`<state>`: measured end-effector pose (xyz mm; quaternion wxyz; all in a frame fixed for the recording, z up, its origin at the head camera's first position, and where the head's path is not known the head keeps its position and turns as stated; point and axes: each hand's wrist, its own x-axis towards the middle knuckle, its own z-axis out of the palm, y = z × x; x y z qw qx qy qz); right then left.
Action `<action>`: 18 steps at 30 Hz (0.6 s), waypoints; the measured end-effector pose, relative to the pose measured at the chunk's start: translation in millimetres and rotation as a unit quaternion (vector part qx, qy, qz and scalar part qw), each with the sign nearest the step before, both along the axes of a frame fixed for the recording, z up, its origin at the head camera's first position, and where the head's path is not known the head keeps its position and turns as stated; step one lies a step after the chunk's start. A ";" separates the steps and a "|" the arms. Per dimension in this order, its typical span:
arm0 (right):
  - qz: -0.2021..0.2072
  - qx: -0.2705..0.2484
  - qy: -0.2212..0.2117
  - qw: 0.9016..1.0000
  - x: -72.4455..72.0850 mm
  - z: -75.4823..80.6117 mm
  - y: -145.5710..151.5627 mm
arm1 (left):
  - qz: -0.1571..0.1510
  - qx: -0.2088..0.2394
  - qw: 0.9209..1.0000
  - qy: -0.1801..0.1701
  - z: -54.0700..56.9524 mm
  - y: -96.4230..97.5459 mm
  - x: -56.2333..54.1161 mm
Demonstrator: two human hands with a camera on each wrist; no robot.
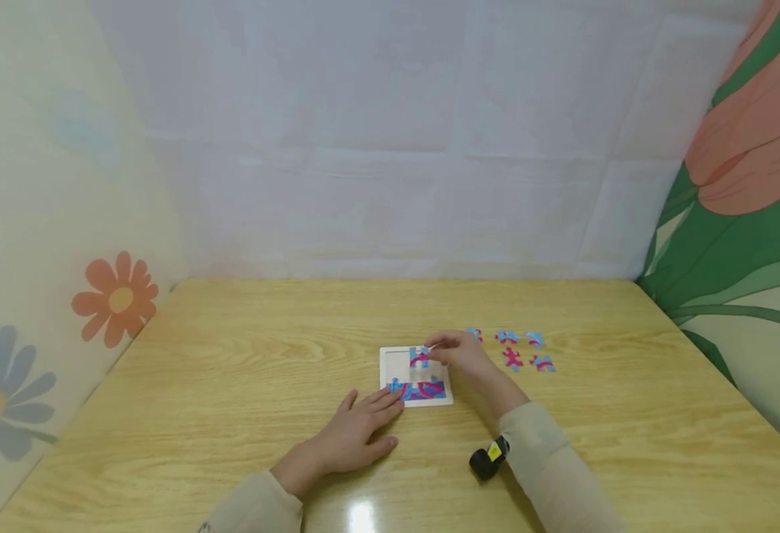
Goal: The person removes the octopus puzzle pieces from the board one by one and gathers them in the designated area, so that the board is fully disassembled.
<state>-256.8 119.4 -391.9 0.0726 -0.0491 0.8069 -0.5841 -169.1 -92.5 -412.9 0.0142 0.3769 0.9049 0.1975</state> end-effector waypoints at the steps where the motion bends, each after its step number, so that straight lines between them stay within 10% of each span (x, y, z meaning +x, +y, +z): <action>1: -0.004 0.000 -0.001 1.000 -0.3 0.3 2.5 | 0.001 -0.001 1.000 -0.001 0.3 -0.1 0.2; 18: -0.023 -0.022 -0.017 0.999 -3.1 4.0 56.1 | -0.007 0.012 1.000 0.017 -1.9 0.0 -0.3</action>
